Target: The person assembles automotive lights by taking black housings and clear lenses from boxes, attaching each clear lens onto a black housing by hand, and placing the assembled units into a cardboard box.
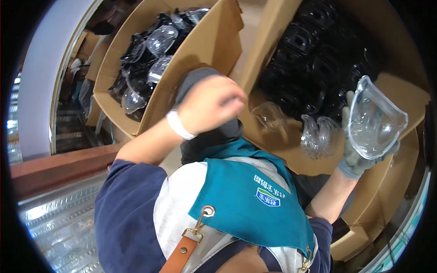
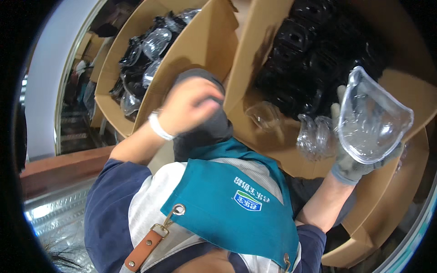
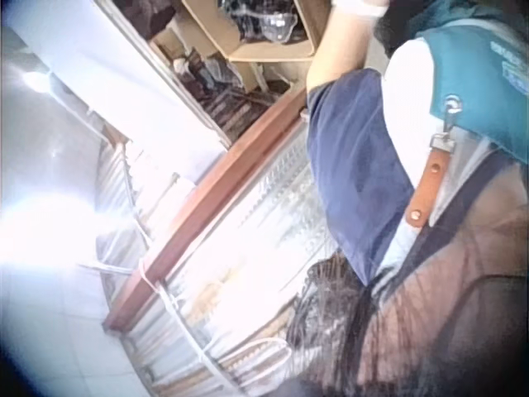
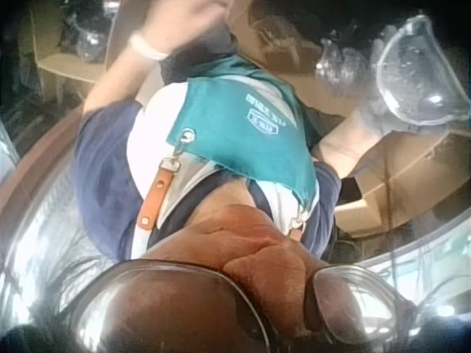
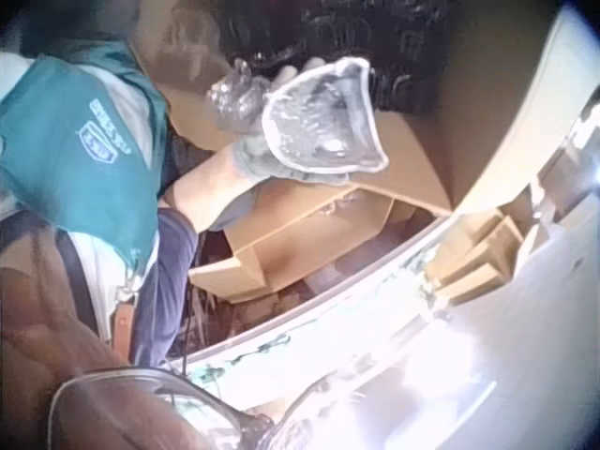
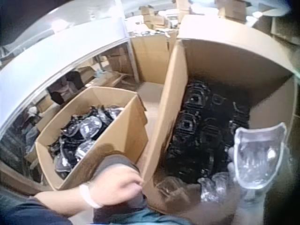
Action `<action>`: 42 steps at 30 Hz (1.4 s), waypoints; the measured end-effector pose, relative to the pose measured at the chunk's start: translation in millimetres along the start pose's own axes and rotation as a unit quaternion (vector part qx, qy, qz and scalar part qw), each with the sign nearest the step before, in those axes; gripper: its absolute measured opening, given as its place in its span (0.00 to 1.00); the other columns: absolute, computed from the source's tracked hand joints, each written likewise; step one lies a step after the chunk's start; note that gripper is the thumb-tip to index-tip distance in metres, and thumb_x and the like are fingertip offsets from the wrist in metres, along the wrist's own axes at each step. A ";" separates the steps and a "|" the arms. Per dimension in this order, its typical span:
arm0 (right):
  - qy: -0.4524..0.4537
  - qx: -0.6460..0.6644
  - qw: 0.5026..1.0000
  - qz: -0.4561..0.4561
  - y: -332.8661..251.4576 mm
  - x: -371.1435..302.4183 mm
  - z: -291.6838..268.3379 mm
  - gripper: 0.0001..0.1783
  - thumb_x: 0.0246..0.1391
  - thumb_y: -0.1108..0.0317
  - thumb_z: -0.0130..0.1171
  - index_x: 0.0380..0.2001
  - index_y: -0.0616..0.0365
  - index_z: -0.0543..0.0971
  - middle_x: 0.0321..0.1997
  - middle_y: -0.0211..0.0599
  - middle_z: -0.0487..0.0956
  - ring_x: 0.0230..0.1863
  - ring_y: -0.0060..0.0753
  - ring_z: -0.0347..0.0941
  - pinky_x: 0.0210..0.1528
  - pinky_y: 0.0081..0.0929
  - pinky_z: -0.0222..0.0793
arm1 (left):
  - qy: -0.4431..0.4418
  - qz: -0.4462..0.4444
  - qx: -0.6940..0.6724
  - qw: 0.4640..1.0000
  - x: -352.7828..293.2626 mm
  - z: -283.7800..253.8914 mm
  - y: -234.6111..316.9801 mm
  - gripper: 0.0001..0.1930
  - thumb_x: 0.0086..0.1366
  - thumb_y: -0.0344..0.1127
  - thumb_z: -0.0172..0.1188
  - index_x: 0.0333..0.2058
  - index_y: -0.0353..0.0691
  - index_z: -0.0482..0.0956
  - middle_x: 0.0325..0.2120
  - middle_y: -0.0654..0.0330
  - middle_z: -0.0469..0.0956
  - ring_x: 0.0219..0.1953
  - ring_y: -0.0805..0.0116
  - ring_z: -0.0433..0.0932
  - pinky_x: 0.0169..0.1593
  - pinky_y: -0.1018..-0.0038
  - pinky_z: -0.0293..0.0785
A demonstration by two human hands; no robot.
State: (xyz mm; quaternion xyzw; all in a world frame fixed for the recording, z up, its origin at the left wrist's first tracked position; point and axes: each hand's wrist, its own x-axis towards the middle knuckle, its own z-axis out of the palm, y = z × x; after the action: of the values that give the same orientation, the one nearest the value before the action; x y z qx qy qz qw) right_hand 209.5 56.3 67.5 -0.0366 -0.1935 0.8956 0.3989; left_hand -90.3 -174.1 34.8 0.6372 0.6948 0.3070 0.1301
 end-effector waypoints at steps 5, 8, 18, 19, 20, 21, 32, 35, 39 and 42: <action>-0.034 -0.003 0.995 -0.099 -26.0 -14.3 -11.1 0.48 0.50 0.40 0.59 0.66 0.54 0.55 0.70 0.59 0.47 0.70 0.70 0.39 0.69 0.65 0.39 | -0.111 -0.024 -0.051 0.992 96.9 160.8 12.2 0.18 0.55 0.41 0.62 0.43 0.38 0.76 0.39 0.50 0.77 0.45 0.50 0.74 0.50 0.61 0.70; 0.030 -0.074 0.988 -0.130 -31.4 -21.0 -15.4 0.42 0.55 0.39 0.51 0.65 0.51 0.57 0.69 0.55 0.50 0.70 0.68 0.41 0.67 0.66 0.45 | -0.129 -0.162 0.113 0.972 132.5 234.2 -22.6 0.25 0.53 0.41 0.63 0.50 0.42 0.73 0.46 0.50 0.74 0.49 0.47 0.72 0.53 0.59 0.70; 0.106 -0.311 0.934 -0.137 -11.3 -15.2 -38.5 0.36 0.59 0.45 0.52 0.64 0.55 0.61 0.57 0.33 0.66 0.56 0.29 0.64 0.46 0.22 0.71 | 0.097 0.100 -0.004 0.990 141.7 190.4 -14.3 0.15 0.43 0.20 0.57 0.32 0.40 0.80 0.35 0.55 0.78 0.43 0.52 0.74 0.47 0.62 0.71; 0.142 -0.316 0.935 -0.075 -3.9 -10.6 -40.1 0.33 0.61 0.47 0.51 0.63 0.54 0.63 0.56 0.32 0.68 0.55 0.27 0.65 0.50 0.25 0.69 | 0.127 0.106 -0.035 0.986 148.5 162.2 -0.7 0.17 0.42 0.16 0.56 0.32 0.40 0.81 0.34 0.56 0.78 0.41 0.54 0.75 0.46 0.65 0.72; 0.137 -0.310 0.939 -0.054 3.7 -6.8 -41.2 0.31 0.62 0.48 0.50 0.62 0.54 0.64 0.54 0.31 0.70 0.55 0.25 0.65 0.54 0.28 0.67 | 0.143 0.067 -0.095 0.983 149.7 133.6 14.9 0.17 0.43 0.15 0.56 0.32 0.40 0.81 0.34 0.57 0.77 0.41 0.55 0.76 0.45 0.68 0.73; 0.121 -0.301 0.944 -0.055 20.2 -1.0 -42.4 0.29 0.63 0.49 0.48 0.62 0.53 0.65 0.55 0.31 0.71 0.55 0.24 0.65 0.56 0.31 0.66 | 0.130 0.100 -0.172 0.971 152.2 104.0 29.2 0.17 0.43 0.14 0.57 0.32 0.40 0.81 0.34 0.58 0.77 0.40 0.57 0.76 0.44 0.70 0.73; 0.054 -0.233 0.968 0.071 76.4 -19.7 -36.8 0.30 0.63 0.43 0.40 0.62 0.45 0.61 0.62 0.37 0.66 0.62 0.39 0.63 0.65 0.38 0.59 | 0.059 0.211 -0.105 0.970 135.0 85.1 116.6 0.36 0.46 0.29 0.56 0.59 0.39 0.64 0.61 0.50 0.60 0.66 0.48 0.53 0.67 0.58 0.48; 0.115 -0.082 0.990 0.026 58.1 -12.4 -33.4 0.41 0.57 0.37 0.48 0.66 0.51 0.57 0.63 0.40 0.66 0.60 0.40 0.66 0.61 0.35 0.66 | 0.092 -0.069 -0.464 0.878 121.3 95.9 120.0 0.35 0.64 0.48 0.50 0.66 0.41 0.51 0.64 0.55 0.54 0.66 0.56 0.52 0.67 0.60 0.48; 0.075 -0.359 0.918 -0.148 59.7 -11.7 -27.1 0.52 0.50 0.41 0.61 0.67 0.59 0.50 0.65 0.42 0.62 0.59 0.33 0.65 0.57 0.30 0.68 | -0.065 -0.207 -0.753 0.621 108.4 106.2 122.8 0.36 0.67 0.63 0.43 0.65 0.46 0.55 0.56 0.59 0.68 0.56 0.65 0.69 0.60 0.65 0.64; 0.034 -0.449 0.876 -0.169 67.0 -19.6 -26.1 0.54 0.49 0.38 0.61 0.66 0.62 0.51 0.66 0.42 0.59 0.65 0.37 0.58 0.66 0.33 0.55 | -0.139 -0.160 -0.780 0.589 104.2 105.8 117.1 0.33 0.69 0.52 0.49 0.66 0.45 0.52 0.58 0.62 0.67 0.58 0.69 0.68 0.62 0.70 0.63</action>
State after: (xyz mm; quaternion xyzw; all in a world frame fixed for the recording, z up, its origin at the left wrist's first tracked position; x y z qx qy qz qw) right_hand 181.6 9.7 16.5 -0.2090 -0.5648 0.6292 0.4914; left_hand 48.5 -45.9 43.9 0.2056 0.2536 0.6136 0.7190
